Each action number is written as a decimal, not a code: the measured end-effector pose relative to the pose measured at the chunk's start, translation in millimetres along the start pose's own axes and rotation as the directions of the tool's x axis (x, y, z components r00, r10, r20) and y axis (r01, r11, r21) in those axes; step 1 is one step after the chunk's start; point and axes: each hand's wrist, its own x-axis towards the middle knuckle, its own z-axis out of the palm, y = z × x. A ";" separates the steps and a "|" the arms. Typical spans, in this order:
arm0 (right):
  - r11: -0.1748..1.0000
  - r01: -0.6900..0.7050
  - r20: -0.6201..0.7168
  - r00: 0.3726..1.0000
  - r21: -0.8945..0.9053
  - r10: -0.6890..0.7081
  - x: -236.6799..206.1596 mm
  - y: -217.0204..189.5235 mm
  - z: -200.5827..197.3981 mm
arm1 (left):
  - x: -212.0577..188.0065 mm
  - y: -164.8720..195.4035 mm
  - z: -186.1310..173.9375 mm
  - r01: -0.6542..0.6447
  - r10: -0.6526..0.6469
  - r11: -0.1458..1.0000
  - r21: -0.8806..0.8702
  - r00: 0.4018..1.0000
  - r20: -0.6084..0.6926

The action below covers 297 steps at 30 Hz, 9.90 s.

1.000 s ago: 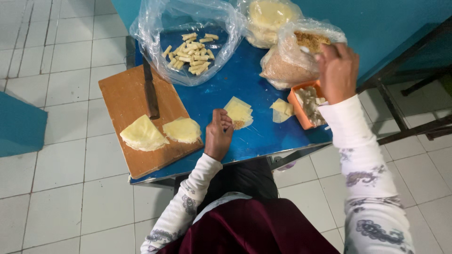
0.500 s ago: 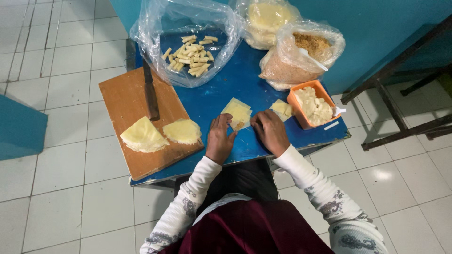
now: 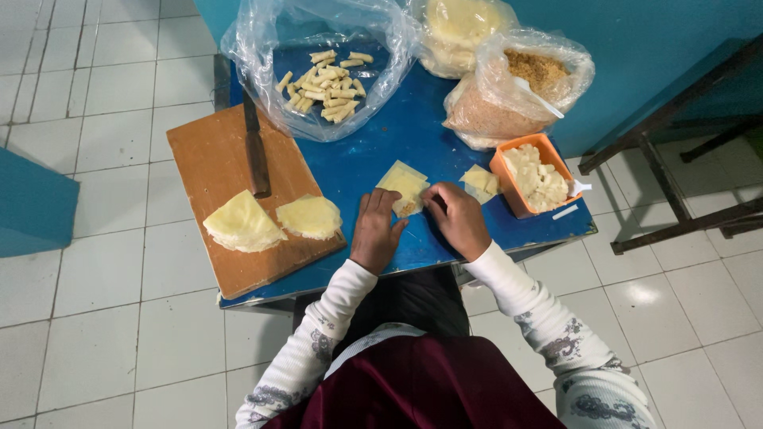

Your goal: The person sits at a blue table and folds thin pastry sheets into small parcels. They place filling from an orange container onto a sheet using a spoon, fold the sheet over the filling, and set the folded parcel aside, repeating the process.

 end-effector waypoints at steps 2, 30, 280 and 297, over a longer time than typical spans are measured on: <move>0.989 -0.068 0.076 0.995 0.134 0.058 1.5 -0.1 -0.4 | 0.1 -0.7 -0.3 -0.007 0.007 1.000 0.002 1.000 0.003; 0.998 0.028 0.231 0.972 0.048 -0.038 37.5 21.1 15.9 | 5.5 -3.1 10.1 -0.183 0.181 0.942 0.281 0.983 0.033; 0.995 0.028 -0.005 1.000 -0.096 -0.028 7.9 17.9 4.1 | 15.1 -7.3 4.9 -0.022 0.022 1.000 -0.016 1.000 0.016; 1.000 -0.026 0.000 1.000 -0.005 0.026 12.1 17.1 4.6 | 12.4 -5.6 -0.6 -0.038 0.038 0.999 0.012 0.999 0.014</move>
